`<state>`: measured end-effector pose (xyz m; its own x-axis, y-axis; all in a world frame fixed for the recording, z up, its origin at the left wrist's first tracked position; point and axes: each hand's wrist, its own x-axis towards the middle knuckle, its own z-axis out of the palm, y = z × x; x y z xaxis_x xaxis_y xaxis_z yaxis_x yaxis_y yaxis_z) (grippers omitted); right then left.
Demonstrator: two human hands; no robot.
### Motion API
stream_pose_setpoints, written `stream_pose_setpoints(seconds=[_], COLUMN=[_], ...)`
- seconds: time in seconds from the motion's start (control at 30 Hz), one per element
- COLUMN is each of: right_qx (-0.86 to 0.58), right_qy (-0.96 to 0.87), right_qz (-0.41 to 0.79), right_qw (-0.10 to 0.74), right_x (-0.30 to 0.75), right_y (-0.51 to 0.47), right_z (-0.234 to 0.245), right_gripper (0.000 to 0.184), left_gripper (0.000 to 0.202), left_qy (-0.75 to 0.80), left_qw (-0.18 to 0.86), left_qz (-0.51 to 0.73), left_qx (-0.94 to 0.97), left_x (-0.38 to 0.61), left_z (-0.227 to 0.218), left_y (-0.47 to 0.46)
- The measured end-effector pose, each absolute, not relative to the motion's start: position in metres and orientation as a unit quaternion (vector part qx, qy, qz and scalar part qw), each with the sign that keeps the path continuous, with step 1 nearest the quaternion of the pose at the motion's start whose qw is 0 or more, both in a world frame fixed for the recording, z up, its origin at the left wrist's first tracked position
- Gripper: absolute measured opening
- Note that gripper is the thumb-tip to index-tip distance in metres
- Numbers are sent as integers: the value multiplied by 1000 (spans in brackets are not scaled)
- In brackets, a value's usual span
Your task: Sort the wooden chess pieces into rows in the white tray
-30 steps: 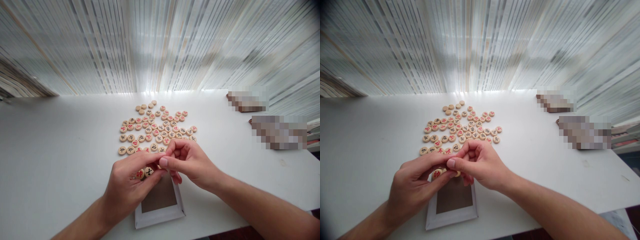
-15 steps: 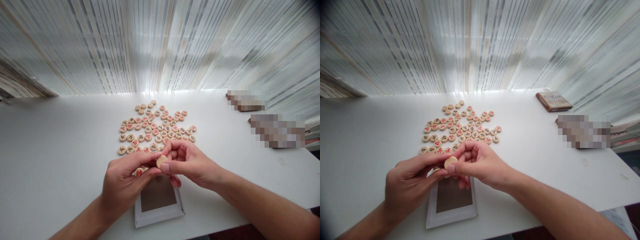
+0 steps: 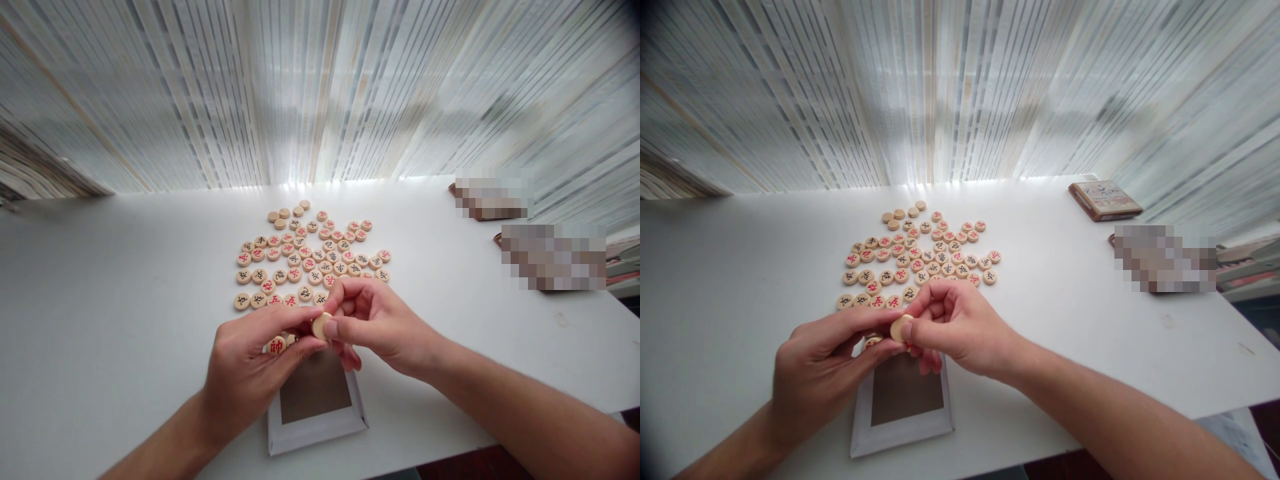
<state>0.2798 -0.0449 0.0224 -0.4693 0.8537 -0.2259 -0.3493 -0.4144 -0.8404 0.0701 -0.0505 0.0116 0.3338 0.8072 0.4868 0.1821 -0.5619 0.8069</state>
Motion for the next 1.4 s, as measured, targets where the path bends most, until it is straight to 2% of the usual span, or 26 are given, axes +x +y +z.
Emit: stream_pose_setpoints(seconds=[0.13,0.23,0.33,0.43,0.53,0.8,0.97,1.2,1.4], right_qx=[-336,-351,-352,-309,-274,-266,-274,-273,-295], right_qy=[-392,-466,-637,-785,-835,-827,-833,-850,-853], right_qz=[757,684,478,213,83,111,117,79,119], right_qw=[400,438,492,493,469,483,467,443,414], right_x=[280,279,281,287,292,293,294,295,298], right_y=[-45,-48,-51,-51,-49,-43,-43,-45,-42], right_z=[22,21,19,16,15,16,16,17,21], right_gripper=[35,29,19,10,13,20,25,24,17], left_gripper=[38,36,24,17,18,25,17,15,8], left_qy=[339,360,375,380,389,387,388,405,433], left_qw=[359,426,511,562,583,616,612,621,581], left_qz=[468,464,460,465,470,470,469,458,490], left_qx=[733,689,622,569,536,499,505,491,484], left_x=[69,70,73,77,78,77,76,76,74], left_z=[9,9,14,20,23,19,20,20,23], left_y=[-52,-53,-51,-49,-49,-48,-45,-47,-43])
